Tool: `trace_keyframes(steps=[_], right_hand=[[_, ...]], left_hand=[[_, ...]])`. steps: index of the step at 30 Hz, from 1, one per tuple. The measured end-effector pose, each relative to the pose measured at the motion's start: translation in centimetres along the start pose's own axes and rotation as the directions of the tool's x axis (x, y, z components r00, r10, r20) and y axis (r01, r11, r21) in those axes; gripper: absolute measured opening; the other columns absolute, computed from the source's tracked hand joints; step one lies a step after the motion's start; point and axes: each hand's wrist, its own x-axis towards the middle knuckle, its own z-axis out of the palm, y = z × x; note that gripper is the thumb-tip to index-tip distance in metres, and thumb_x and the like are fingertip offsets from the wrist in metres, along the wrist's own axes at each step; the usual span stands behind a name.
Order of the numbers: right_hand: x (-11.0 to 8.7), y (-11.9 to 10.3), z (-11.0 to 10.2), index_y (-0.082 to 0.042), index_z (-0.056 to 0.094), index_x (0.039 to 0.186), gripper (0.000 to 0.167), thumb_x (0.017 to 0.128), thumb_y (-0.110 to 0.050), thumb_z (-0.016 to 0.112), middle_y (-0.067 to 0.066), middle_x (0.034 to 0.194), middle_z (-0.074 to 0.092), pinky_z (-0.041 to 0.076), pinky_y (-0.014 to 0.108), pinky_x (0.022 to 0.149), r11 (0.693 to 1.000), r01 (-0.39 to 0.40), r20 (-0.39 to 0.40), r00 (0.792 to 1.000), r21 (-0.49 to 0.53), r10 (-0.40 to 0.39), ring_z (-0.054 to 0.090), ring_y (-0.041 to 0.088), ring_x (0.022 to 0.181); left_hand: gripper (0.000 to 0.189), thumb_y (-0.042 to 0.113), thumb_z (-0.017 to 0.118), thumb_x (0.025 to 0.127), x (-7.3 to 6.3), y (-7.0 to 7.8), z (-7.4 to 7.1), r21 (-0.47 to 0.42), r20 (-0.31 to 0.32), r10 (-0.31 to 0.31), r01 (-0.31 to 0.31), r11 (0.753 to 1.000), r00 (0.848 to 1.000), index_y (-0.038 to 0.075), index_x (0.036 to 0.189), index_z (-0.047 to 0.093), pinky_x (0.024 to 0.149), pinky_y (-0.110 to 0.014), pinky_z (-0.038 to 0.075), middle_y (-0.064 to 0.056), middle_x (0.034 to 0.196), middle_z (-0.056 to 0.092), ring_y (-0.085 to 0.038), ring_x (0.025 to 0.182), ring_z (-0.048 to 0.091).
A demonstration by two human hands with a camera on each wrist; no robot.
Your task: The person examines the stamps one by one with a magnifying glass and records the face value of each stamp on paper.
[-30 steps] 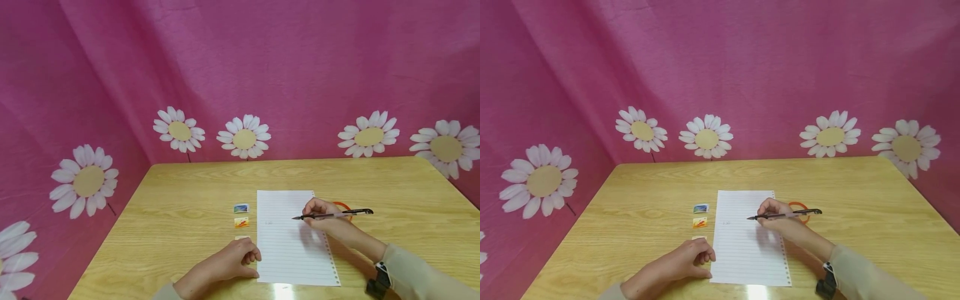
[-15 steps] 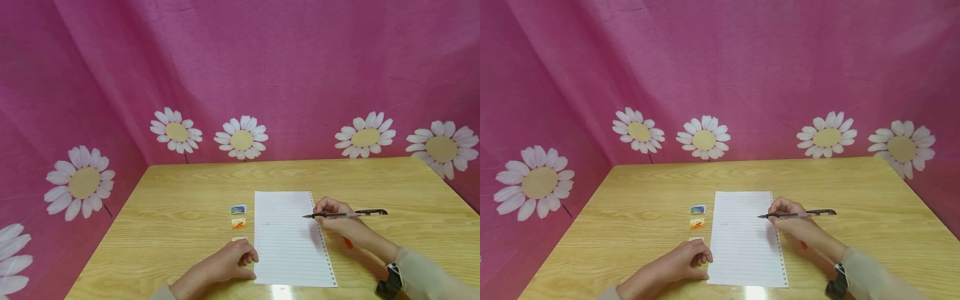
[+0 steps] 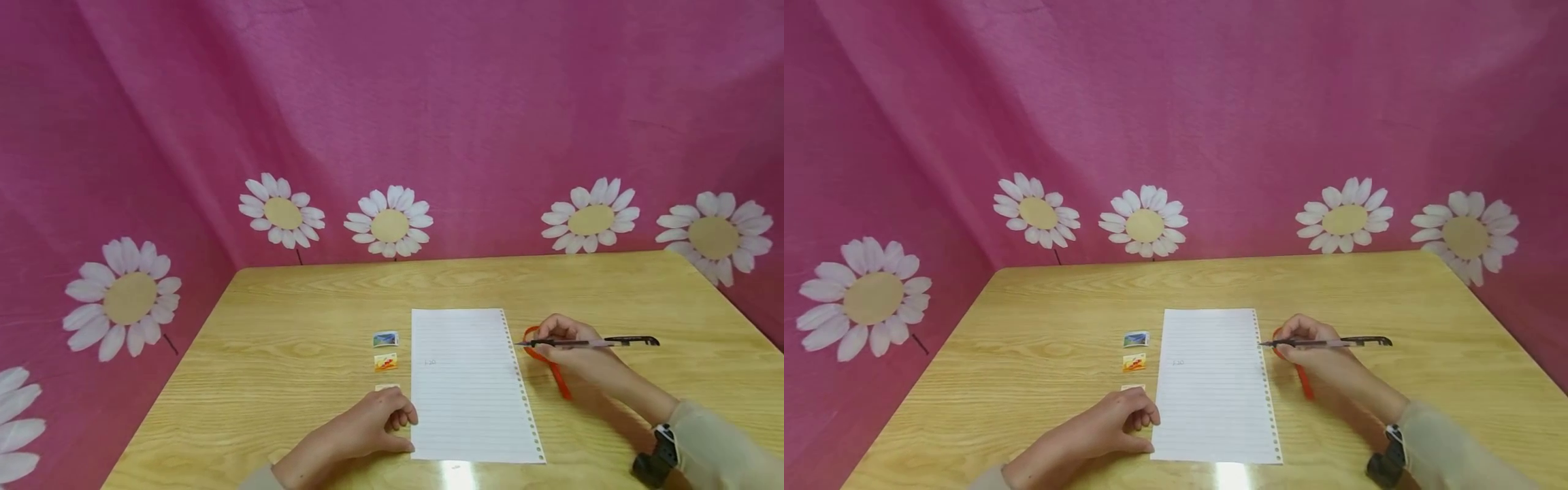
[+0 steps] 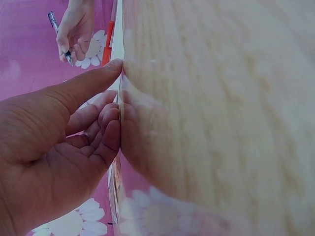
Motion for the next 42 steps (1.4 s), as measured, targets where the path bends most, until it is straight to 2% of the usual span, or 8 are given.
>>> trace_keyframes(steps=[8,13,19,21,26,31,39,42], right_hand=[[-0.5,0.3,-1.5,-0.014,0.059,0.092,0.019,0.091,0.005,0.060,-0.012,0.088,0.064,0.050,0.018,0.065,0.998,0.004,-0.057,0.998,-0.060,-0.007,0.059,0.001,0.079],[-0.6,0.6,-2.4,-0.013,0.059,0.093,0.023,0.090,0.010,0.058,-0.012,0.089,0.065,0.050,0.016,0.066,0.997,0.075,-0.043,0.996,-0.025,-0.076,0.060,0.000,0.079],[-1.1,0.8,-3.7,-0.014,0.058,0.095,0.023,0.093,0.008,0.056,-0.011,0.094,0.066,0.052,0.018,0.070,0.998,0.060,-0.013,0.998,0.011,-0.060,0.062,0.002,0.084],[-1.2,1.0,-4.2,-0.013,0.059,0.096,0.026,0.092,0.012,0.053,-0.011,0.095,0.066,0.052,0.017,0.071,0.994,0.098,-0.002,0.995,0.041,-0.098,0.062,0.002,0.085],[-1.5,1.4,-5.0,-0.012,0.061,0.095,0.031,0.090,0.017,0.052,-0.010,0.094,0.068,0.051,0.015,0.071,0.987,0.153,-0.042,0.988,0.052,-0.151,0.063,0.002,0.085],[-2.0,1.4,-5.5,-0.013,0.060,0.093,0.027,0.091,0.013,0.055,-0.012,0.092,0.066,0.050,0.015,0.069,0.995,0.096,-0.109,0.989,-0.024,-0.098,0.061,0.000,0.083],[-2.7,1.5,-6.3,-0.014,0.059,0.093,0.024,0.092,0.009,0.057,-0.014,0.091,0.065,0.048,0.016,0.069,0.995,0.034,-0.156,0.987,-0.089,-0.047,0.059,-0.001,0.083],[-3.0,1.6,-6.8,-0.015,0.059,0.093,0.024,0.092,0.010,0.056,-0.013,0.091,0.065,0.049,0.016,0.067,0.997,0.024,-0.175,0.984,-0.068,-0.036,0.060,0.000,0.082]], left_hand=[[0.024,0.013,0.082,0.079,-0.1,0.1,-0.1,-0.014,-0.004,-0.004,0.004,1.000,1.000,0.008,0.095,0.064,0.071,-0.012,0.043,0.005,0.083,0.051,0.005,0.076,0.043],[0.025,0.015,0.082,0.079,0.0,0.1,-0.1,-0.026,-0.001,-0.011,0.011,1.000,1.000,0.009,0.095,0.064,0.071,-0.012,0.043,0.006,0.083,0.051,0.005,0.076,0.043],[0.025,0.016,0.081,0.079,0.0,0.2,-0.1,-0.025,0.004,-0.018,0.018,1.000,1.000,0.009,0.096,0.064,0.072,-0.012,0.042,0.006,0.082,0.051,0.004,0.076,0.043],[0.025,0.016,0.081,0.079,0.0,0.2,-0.1,-0.021,0.006,-0.013,0.013,1.000,1.000,0.009,0.096,0.064,0.072,-0.012,0.042,0.006,0.082,0.052,0.004,0.076,0.043],[0.025,0.016,0.081,0.079,-0.1,0.2,-0.1,-0.014,0.003,-0.004,0.004,1.000,1.000,0.009,0.096,0.064,0.071,-0.012,0.042,0.006,0.083,0.051,0.005,0.076,0.043],[0.024,0.016,0.081,0.080,-0.1,0.2,-0.1,-0.012,0.002,-0.003,0.003,1.000,1.000,0.009,0.096,0.064,0.072,-0.012,0.042,0.006,0.083,0.051,0.005,0.077,0.043],[0.025,0.016,0.081,0.079,-0.1,0.3,-0.1,-0.010,-0.004,-0.001,0.001,1.000,1.000,0.009,0.096,0.064,0.071,-0.012,0.043,0.006,0.083,0.051,0.005,0.076,0.043],[0.025,0.016,0.082,0.079,-0.1,0.3,-0.1,-0.019,-0.003,-0.010,0.009,1.000,1.000,0.009,0.095,0.064,0.071,-0.012,0.043,0.006,0.083,0.051,0.005,0.076,0.043]])
